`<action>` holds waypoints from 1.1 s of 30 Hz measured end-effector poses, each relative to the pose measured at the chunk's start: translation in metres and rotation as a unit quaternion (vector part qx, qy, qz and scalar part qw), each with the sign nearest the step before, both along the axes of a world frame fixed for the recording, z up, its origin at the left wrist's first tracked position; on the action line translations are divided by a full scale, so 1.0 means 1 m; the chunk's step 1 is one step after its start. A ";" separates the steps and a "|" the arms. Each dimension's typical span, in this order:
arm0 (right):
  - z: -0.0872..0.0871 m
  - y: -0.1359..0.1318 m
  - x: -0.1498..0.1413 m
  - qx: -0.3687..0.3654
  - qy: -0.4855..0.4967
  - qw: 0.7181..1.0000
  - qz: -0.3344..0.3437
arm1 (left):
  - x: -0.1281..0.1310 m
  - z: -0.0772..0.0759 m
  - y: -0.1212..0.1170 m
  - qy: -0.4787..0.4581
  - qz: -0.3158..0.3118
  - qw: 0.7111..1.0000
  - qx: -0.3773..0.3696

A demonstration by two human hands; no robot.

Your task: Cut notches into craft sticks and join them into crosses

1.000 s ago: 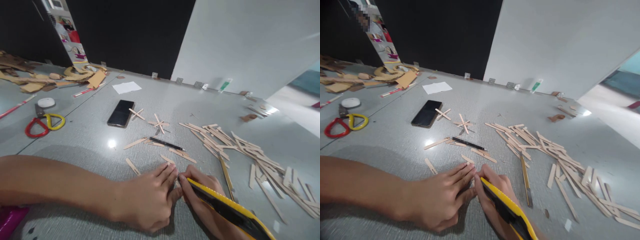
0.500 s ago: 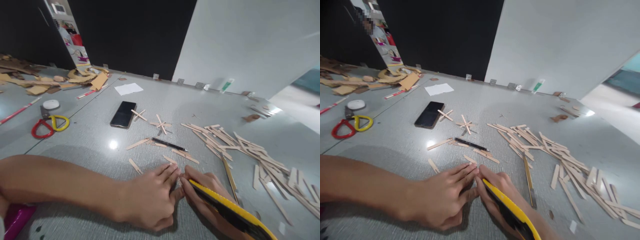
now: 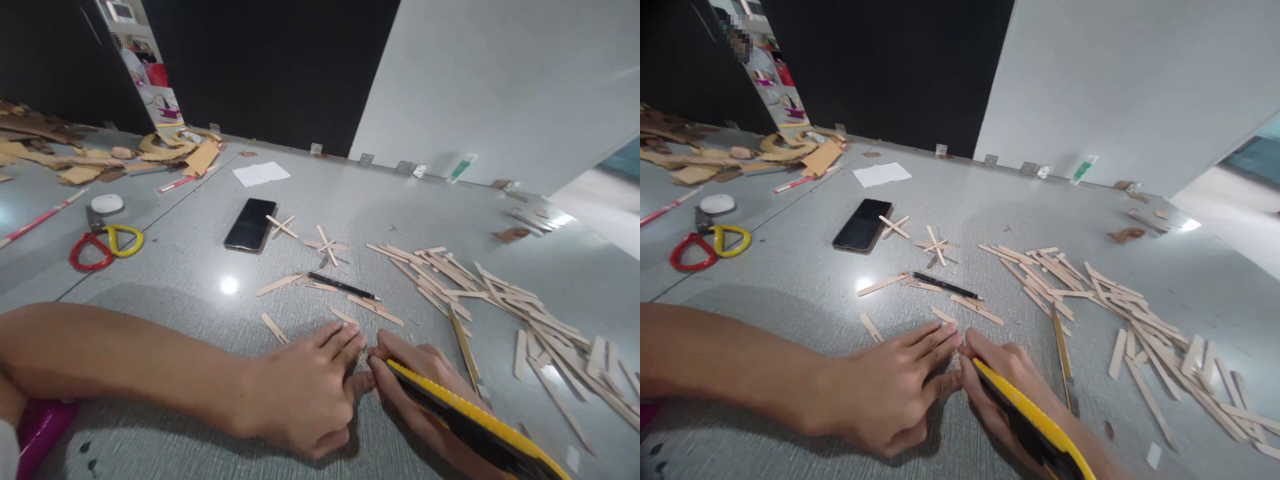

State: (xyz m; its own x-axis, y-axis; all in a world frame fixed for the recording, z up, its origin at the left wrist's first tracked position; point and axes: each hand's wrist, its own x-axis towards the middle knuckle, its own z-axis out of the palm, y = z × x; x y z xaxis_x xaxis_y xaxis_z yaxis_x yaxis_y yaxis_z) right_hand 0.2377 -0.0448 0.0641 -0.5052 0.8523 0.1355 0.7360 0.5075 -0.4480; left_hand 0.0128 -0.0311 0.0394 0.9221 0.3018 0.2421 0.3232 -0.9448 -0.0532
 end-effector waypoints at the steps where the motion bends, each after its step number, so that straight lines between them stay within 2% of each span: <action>1: 0.000 0.001 0.000 -0.003 0.001 1.000 0.003 | 0.000 0.000 0.000 -0.001 0.000 1.000 -0.002; 5: -0.004 0.002 0.002 -0.016 0.015 1.000 -0.015 | -0.001 -0.001 0.001 -0.007 -0.006 1.000 -0.015; 7: -0.007 0.001 0.004 -0.063 0.040 0.996 -0.045 | -0.002 -0.002 0.003 -0.021 -0.009 0.999 -0.033; 8: -0.008 0.000 0.006 -0.109 0.060 0.990 -0.062 | -0.003 -0.003 0.004 -0.030 -0.012 0.998 -0.047; 11: -0.008 -0.002 0.008 -0.270 0.159 0.945 -0.096 | -0.006 -0.005 0.007 -0.068 -0.018 0.992 -0.101; 14: -0.005 0.000 0.009 -0.344 0.271 0.892 -0.115 | -0.009 -0.007 0.010 -0.132 -0.011 0.979 -0.153; 15: -0.003 0.002 0.010 -0.369 0.329 0.859 -0.132 | -0.009 -0.008 0.011 -0.169 0.003 0.971 -0.169; 16: -0.001 0.004 0.012 -0.400 0.397 0.812 -0.153 | -0.010 -0.009 0.011 -0.212 0.023 0.960 -0.183; 19: 0.008 0.008 0.016 -0.481 0.570 0.637 -0.194 | -0.010 -0.009 0.011 -0.315 0.089 0.918 -0.224; 20: 0.011 0.008 0.017 -0.489 0.598 0.604 -0.197 | -0.010 -0.009 0.011 -0.326 0.099 0.911 -0.233; 21: 0.014 0.008 0.018 -0.489 0.613 0.589 -0.196 | -0.009 -0.009 0.010 -0.327 0.100 0.909 -0.240; 24: 0.019 0.006 0.017 -0.483 0.637 0.570 -0.193 | -0.009 -0.009 0.009 -0.314 0.082 0.914 -0.244; 28: 0.016 0.005 0.015 -0.485 0.649 0.553 -0.196 | -0.009 -0.008 0.009 -0.300 0.084 0.917 -0.251; 33: 0.008 0.007 0.016 -0.481 0.640 0.564 -0.200 | -0.009 -0.009 0.010 -0.294 0.086 0.915 -0.261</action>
